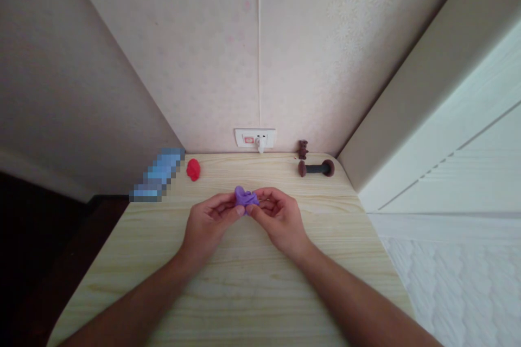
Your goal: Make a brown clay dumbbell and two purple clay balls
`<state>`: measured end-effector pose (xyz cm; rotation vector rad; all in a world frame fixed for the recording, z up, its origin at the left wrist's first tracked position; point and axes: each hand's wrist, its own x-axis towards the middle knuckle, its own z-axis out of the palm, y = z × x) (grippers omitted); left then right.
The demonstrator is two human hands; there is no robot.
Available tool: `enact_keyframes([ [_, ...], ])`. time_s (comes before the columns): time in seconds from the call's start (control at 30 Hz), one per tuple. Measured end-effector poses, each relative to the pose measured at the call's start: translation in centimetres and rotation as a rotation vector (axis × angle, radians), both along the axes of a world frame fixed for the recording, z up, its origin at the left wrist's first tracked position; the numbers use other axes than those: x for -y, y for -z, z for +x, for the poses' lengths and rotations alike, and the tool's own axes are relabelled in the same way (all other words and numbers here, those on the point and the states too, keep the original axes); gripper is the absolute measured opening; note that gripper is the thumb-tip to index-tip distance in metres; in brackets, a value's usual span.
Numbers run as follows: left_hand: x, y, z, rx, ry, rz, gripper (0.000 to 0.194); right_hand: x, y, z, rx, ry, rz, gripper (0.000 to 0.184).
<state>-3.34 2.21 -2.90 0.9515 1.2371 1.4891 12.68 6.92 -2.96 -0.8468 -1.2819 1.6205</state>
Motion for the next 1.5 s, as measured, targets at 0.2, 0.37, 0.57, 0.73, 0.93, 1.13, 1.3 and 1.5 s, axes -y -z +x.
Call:
enact_keyframes([
  [0.2,0.0,-0.3,0.0,-0.076,0.008,0.03,0.018,0.1,-0.3,0.0,0.01,0.029,-0.001,0.032],
  [0.37,0.0,-0.3,0.0,-0.078,0.0,0.032,0.016,-0.1,-0.3,0.1,0.047,0.028,0.003,0.029],
  [0.57,0.0,-0.4,0.3,-0.055,-0.007,0.033,0.016,-0.2,-0.3,0.1,0.066,-0.015,-0.001,0.026],
  [0.73,-0.1,0.2,0.4,-0.014,-0.012,0.026,0.021,-0.3,0.2,0.2,0.121,-0.009,0.056,0.027],
  [0.93,-0.2,0.9,0.3,0.05,0.028,-0.004,0.023,-0.7,0.5,1.0,0.37,-0.019,0.31,0.023],
  [1.13,-0.3,0.7,0.0,0.011,0.055,-0.037,0.021,-0.9,-0.1,1.7,0.502,0.039,0.756,0.049],
  [1.3,0.0,0.7,-0.2,-0.025,0.087,-0.066,0.021,-0.8,-0.5,2.0,0.591,-0.066,0.925,0.029],
  [1.5,0.2,0.0,0.1,0.0,0.059,-0.038,0.02,-0.7,-0.7,1.9,0.606,-0.068,0.714,0.017],
])
